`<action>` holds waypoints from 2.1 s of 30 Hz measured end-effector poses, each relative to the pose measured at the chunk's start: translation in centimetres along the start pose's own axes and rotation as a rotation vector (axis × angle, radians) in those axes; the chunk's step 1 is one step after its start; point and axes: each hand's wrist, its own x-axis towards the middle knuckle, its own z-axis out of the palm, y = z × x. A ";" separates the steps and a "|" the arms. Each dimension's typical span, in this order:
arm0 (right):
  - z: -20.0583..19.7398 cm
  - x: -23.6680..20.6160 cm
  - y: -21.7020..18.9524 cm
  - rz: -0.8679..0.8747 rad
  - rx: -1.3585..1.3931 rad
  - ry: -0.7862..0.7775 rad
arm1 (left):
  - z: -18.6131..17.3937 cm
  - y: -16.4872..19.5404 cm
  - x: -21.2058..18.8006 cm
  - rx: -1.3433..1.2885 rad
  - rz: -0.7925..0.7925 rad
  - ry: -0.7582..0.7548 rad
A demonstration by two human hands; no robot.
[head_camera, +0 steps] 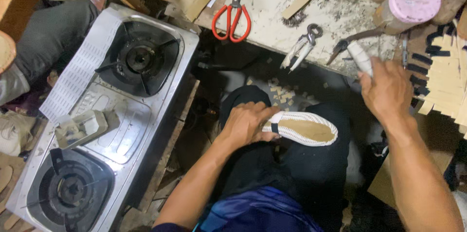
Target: The person sits holding a woven shoe upper on their lap and trims excess material from the sole edge with a knife. They hammer the edge, fit a strap across the shoe, press the upper onto a wooden last, and place the finished shoe on the workbench.
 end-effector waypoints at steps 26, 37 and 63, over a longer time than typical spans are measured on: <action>-3.1 -17.2 -14.1 -0.106 0.805 -0.022 | -0.2 -0.9 -1.2 -0.012 0.038 0.067; 2.3 -24.9 -11.5 0.716 0.813 -0.231 | 2.2 -3.8 -4.6 -0.334 -0.089 0.182; 2.1 -19.2 -12.1 0.895 0.908 -0.152 | -5.2 -4.5 21.9 0.097 -0.307 0.208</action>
